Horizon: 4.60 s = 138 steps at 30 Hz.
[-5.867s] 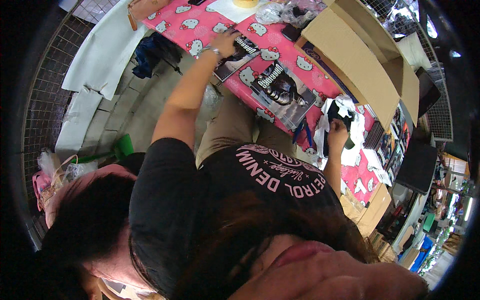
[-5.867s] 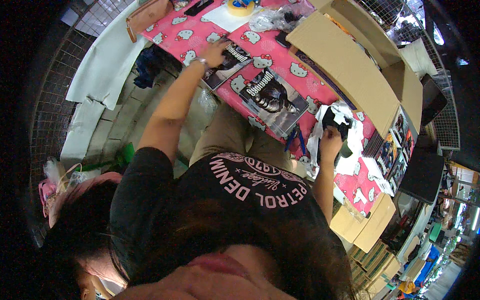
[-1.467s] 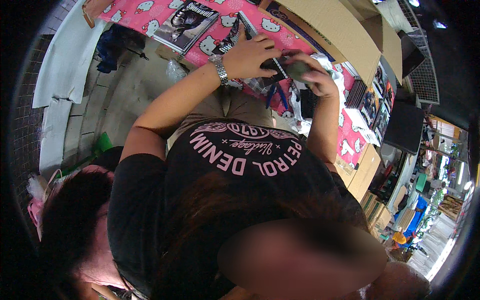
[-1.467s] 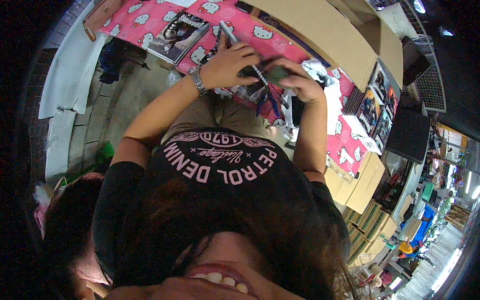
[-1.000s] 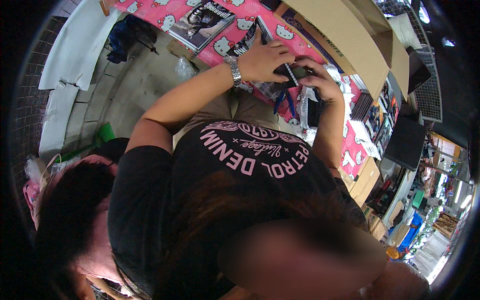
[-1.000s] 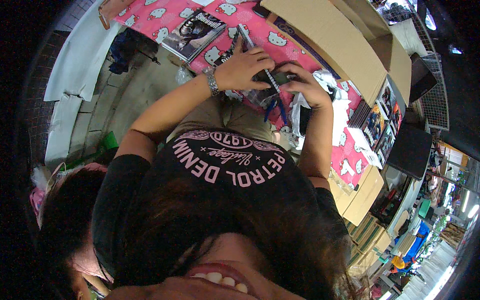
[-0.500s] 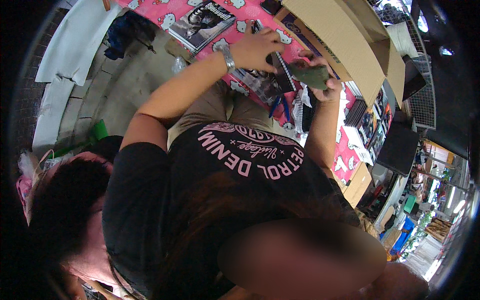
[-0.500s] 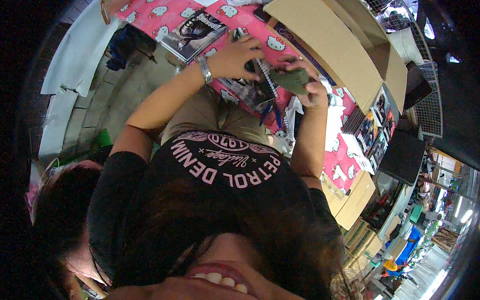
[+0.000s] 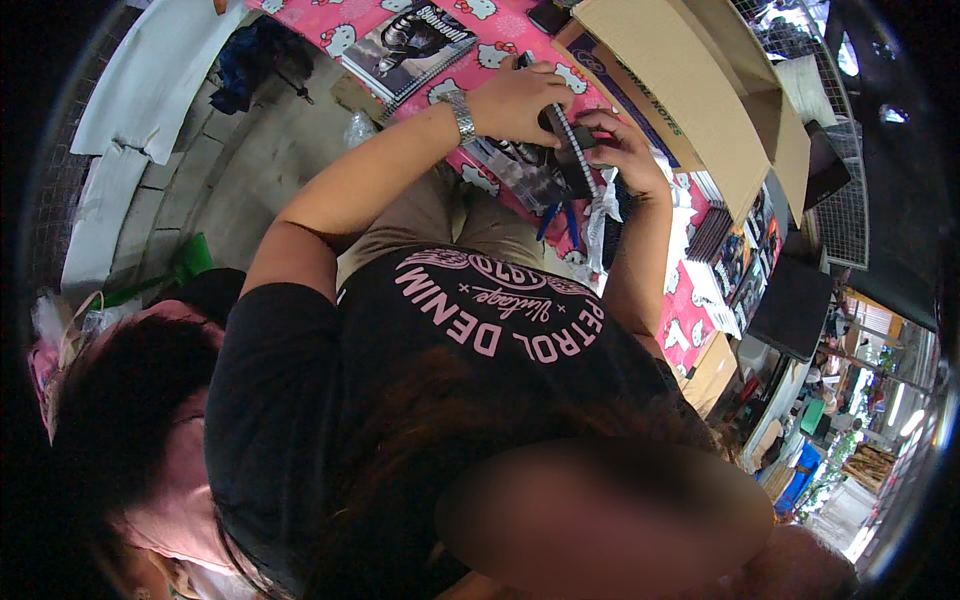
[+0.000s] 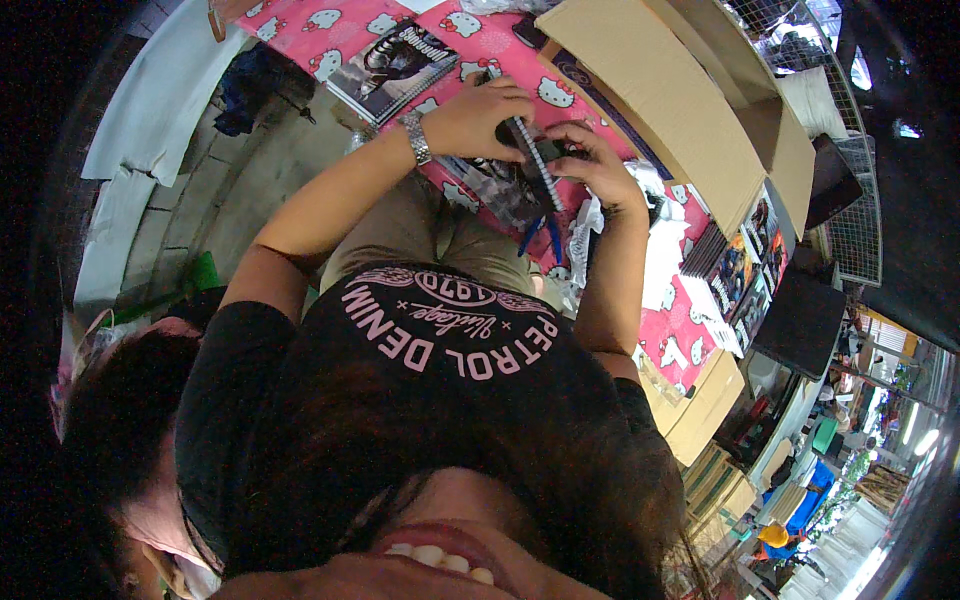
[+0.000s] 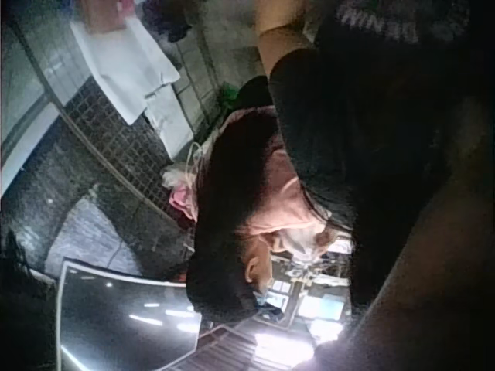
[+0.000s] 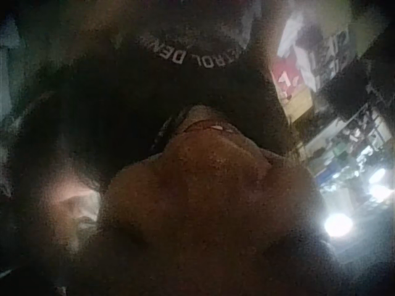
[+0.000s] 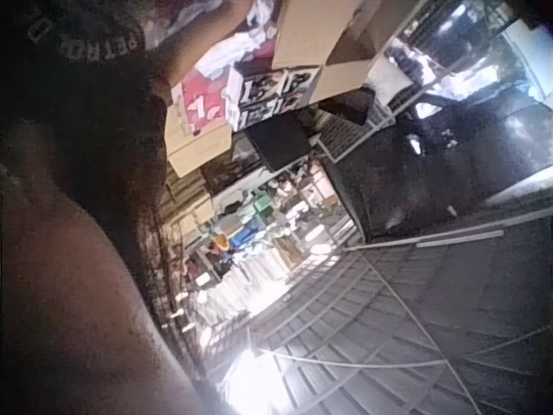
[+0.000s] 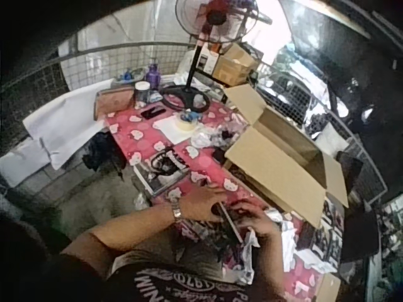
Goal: The person takes spiral notebooks out of a cardboard box and puts them back into the box on a table.
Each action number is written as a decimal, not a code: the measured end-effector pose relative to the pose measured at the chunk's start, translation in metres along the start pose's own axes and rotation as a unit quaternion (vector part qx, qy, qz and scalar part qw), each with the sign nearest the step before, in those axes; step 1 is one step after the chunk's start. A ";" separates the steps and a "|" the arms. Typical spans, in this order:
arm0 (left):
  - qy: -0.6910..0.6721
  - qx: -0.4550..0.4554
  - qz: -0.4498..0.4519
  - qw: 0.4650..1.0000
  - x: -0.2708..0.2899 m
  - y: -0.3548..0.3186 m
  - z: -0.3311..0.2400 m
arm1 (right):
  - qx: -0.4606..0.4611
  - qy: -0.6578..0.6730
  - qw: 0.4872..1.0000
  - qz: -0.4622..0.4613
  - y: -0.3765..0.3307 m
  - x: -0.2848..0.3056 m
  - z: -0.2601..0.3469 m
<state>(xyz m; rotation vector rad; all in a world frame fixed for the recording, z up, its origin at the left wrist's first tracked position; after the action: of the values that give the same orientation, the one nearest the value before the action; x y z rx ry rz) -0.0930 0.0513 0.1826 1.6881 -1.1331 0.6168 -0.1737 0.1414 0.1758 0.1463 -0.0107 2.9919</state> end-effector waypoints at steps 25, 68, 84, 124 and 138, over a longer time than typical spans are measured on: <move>-0.177 0.018 0.042 0.983 0.020 0.011 0.043 | -0.014 -0.114 0.993 -0.003 0.042 0.005 -0.013; -0.242 0.193 -0.193 0.931 0.023 -0.040 0.057 | 0.146 -0.469 0.830 -0.264 -0.015 -0.079 0.040; -0.345 0.193 -0.234 0.888 0.014 -0.047 0.076 | -0.058 0.273 0.939 -0.203 -0.007 -0.072 -0.038; -0.068 0.081 -0.164 0.981 -0.042 -0.005 0.111 | -0.269 -0.615 0.630 -0.390 -0.106 0.114 -0.136; -0.124 0.009 0.031 0.992 -0.109 0.050 0.030 | -0.248 -0.624 0.630 -0.389 -0.116 0.153 -0.150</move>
<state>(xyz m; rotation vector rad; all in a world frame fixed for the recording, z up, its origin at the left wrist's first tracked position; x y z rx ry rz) -0.1882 0.0625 0.1049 1.7861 -1.3623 0.4653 -0.3222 0.2803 0.0413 1.5767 -0.6847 1.4085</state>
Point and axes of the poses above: each hand's wrist, its own y-axis towards the middle knuckle, its own x-axis out of the back of the hand, z = x × y, the point moved 10 cm from there along y, towards the middle knuckle, and after that the axes turned 2 degrees about x, right-handed, at the moved point
